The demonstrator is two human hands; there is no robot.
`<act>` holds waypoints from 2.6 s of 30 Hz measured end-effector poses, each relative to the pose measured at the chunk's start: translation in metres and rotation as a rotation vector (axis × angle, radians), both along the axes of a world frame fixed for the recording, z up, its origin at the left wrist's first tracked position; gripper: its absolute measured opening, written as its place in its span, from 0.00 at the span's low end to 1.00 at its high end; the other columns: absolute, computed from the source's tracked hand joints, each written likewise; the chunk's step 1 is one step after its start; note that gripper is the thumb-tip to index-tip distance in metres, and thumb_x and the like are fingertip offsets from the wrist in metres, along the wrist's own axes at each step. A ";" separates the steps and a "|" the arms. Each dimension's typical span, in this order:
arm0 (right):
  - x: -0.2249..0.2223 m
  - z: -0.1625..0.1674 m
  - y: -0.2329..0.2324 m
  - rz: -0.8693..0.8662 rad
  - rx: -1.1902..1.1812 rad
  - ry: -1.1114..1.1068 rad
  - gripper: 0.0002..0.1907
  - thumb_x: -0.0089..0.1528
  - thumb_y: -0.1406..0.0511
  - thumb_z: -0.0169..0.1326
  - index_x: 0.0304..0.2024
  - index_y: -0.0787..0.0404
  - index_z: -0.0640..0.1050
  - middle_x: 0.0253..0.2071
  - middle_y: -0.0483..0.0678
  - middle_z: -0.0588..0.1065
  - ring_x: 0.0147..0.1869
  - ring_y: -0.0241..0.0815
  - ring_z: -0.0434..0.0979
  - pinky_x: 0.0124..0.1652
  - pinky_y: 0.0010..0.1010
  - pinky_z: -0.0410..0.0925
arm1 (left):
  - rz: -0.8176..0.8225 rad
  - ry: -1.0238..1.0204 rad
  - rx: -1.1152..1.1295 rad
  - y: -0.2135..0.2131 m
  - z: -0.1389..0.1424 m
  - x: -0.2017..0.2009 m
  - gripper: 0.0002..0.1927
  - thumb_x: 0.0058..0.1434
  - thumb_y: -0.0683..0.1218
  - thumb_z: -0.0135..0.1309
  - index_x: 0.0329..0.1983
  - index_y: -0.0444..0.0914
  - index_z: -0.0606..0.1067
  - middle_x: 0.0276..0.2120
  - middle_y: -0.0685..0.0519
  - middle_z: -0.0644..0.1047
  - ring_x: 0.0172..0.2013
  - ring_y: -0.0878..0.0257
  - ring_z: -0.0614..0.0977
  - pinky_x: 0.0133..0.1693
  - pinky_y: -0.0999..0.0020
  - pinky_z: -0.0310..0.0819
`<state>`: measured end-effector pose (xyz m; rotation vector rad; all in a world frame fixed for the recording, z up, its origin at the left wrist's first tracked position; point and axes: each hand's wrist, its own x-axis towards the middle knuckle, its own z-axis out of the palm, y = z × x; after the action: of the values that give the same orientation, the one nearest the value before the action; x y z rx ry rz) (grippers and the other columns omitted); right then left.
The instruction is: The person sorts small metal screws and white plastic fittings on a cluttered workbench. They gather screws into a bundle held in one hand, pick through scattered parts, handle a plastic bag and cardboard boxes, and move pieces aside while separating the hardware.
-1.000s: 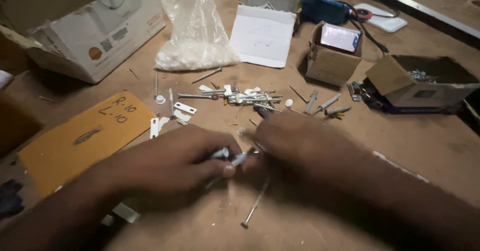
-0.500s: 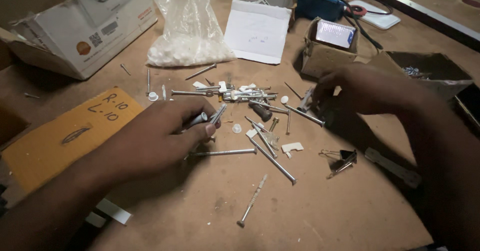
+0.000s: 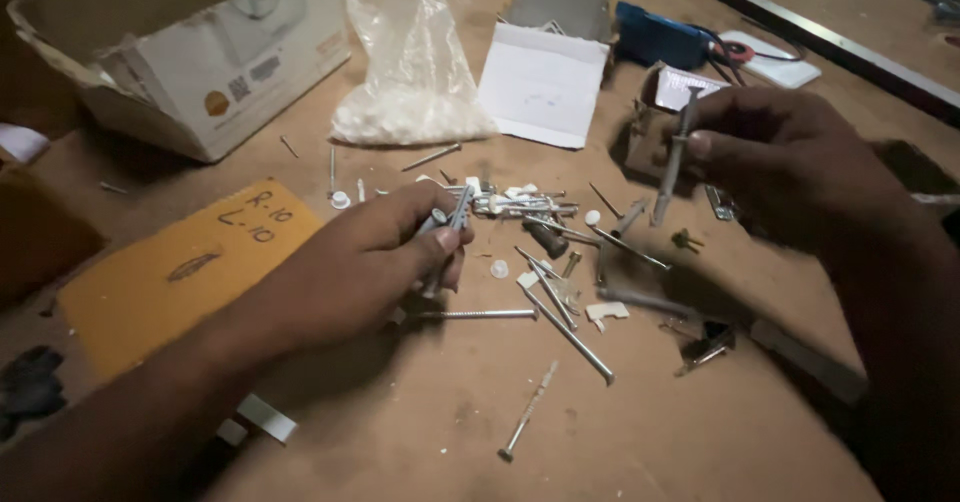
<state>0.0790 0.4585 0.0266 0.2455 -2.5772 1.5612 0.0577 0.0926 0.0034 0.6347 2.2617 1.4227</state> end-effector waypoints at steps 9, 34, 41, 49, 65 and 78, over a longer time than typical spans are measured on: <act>0.005 -0.007 -0.029 0.070 -0.233 -0.080 0.15 0.61 0.67 0.57 0.48 0.71 0.77 0.44 0.59 0.80 0.52 0.52 0.82 0.52 0.46 0.75 | -0.082 -0.116 0.241 0.005 -0.022 -0.010 0.09 0.70 0.45 0.42 0.46 0.37 0.71 0.31 0.56 0.75 0.30 0.69 0.78 0.33 0.71 0.76; 0.000 0.014 -0.004 -0.254 1.186 -0.422 0.15 0.67 0.55 0.54 0.52 0.50 0.83 0.48 0.46 0.84 0.48 0.43 0.84 0.53 0.38 0.75 | -0.100 -0.097 0.260 0.006 -0.012 -0.001 0.27 0.70 0.43 0.41 0.73 0.51 0.65 0.25 0.56 0.69 0.23 0.68 0.69 0.27 0.71 0.69; -0.017 -0.021 -0.016 0.112 1.053 0.085 0.24 0.51 0.67 0.66 0.51 0.48 0.84 0.58 0.47 0.77 0.57 0.44 0.78 0.51 0.34 0.76 | -0.044 -0.093 0.145 0.008 -0.003 0.003 0.24 0.67 0.43 0.41 0.66 0.49 0.68 0.24 0.57 0.70 0.22 0.69 0.69 0.27 0.72 0.67; -0.017 -0.018 -0.031 -0.178 0.863 -0.196 0.19 0.61 0.63 0.62 0.55 0.50 0.79 0.54 0.45 0.78 0.57 0.43 0.78 0.56 0.40 0.72 | -0.070 -0.060 0.199 0.003 -0.005 0.003 0.18 0.67 0.45 0.45 0.61 0.45 0.70 0.26 0.56 0.77 0.25 0.71 0.74 0.29 0.73 0.70; -0.017 -0.035 -0.006 -0.072 -0.067 -0.096 0.10 0.64 0.67 0.51 0.45 0.66 0.75 0.39 0.54 0.75 0.42 0.48 0.81 0.46 0.40 0.76 | 0.062 0.075 0.205 -0.009 -0.011 -0.015 0.11 0.70 0.48 0.44 0.47 0.39 0.74 0.23 0.60 0.69 0.24 0.71 0.69 0.26 0.72 0.68; -0.017 -0.043 -0.081 -0.056 0.886 -0.172 0.14 0.63 0.59 0.60 0.49 0.56 0.82 0.47 0.50 0.80 0.48 0.47 0.82 0.50 0.42 0.75 | 0.059 0.013 0.309 -0.012 -0.020 -0.022 0.10 0.72 0.50 0.45 0.43 0.38 0.69 0.24 0.58 0.67 0.25 0.70 0.67 0.26 0.72 0.65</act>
<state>0.0617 0.3771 -0.0163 0.1047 -3.1987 0.3366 0.0359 0.0801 -0.0171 0.6747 2.1022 1.8225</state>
